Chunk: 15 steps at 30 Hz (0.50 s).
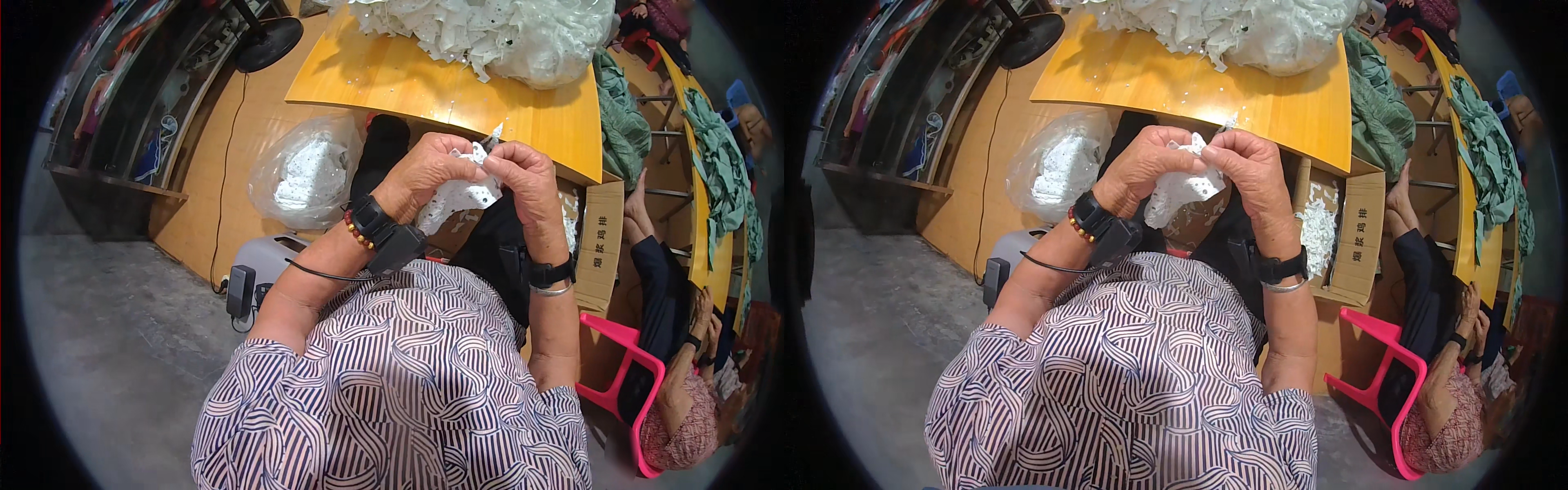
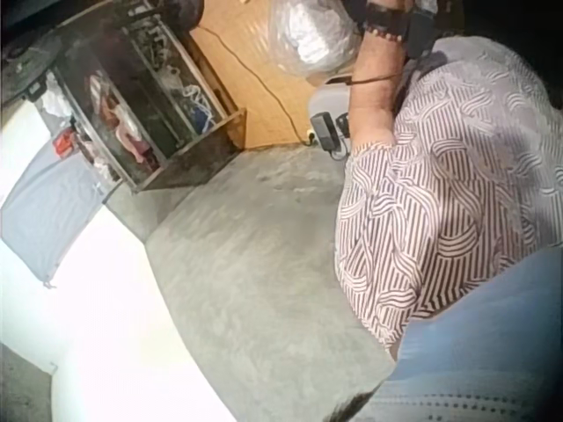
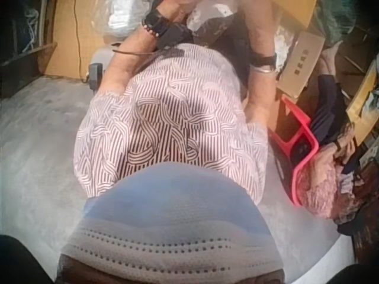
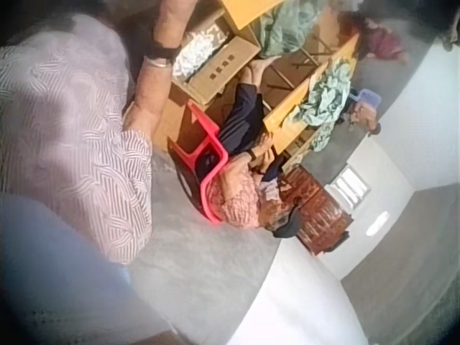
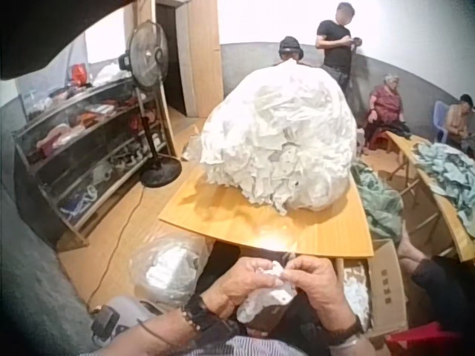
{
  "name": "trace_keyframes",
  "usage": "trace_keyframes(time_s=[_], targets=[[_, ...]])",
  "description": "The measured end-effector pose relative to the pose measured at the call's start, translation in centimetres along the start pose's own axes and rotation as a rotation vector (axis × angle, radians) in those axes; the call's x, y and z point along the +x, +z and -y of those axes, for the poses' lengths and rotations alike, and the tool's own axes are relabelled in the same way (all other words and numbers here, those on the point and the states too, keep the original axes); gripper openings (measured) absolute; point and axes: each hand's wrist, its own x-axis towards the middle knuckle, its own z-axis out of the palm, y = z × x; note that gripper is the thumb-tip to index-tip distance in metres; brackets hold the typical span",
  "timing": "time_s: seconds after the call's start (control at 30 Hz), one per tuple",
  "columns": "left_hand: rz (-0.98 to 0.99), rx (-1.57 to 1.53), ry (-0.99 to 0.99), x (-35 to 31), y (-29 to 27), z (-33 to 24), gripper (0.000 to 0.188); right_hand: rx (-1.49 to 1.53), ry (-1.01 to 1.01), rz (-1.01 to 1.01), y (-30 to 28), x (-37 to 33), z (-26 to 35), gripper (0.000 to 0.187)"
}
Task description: Sorting and separating small white lace or textile pieces from a bundle.
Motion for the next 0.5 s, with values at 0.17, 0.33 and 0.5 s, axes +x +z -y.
trace_keyframes(time_s=[0.17, 0.33, 0.5], targets=[[0.007, 0.025, 0.016, 0.2, -0.3, 0.3, 0.013, 0.035, -0.042, 0.037, -0.1, 0.4, -0.6, 0.009], [0.002, 0.0, -0.042, -0.1, 0.1, 0.0, 0.015, -0.087, -0.067, 0.003, 0.5, 0.4, -0.6, 0.011], [0.051, -0.001, 0.006, -0.3, 0.3, 0.5, 0.017, -0.39, -0.246, -0.137, -0.2, 1.3, -1.9, 0.012]])
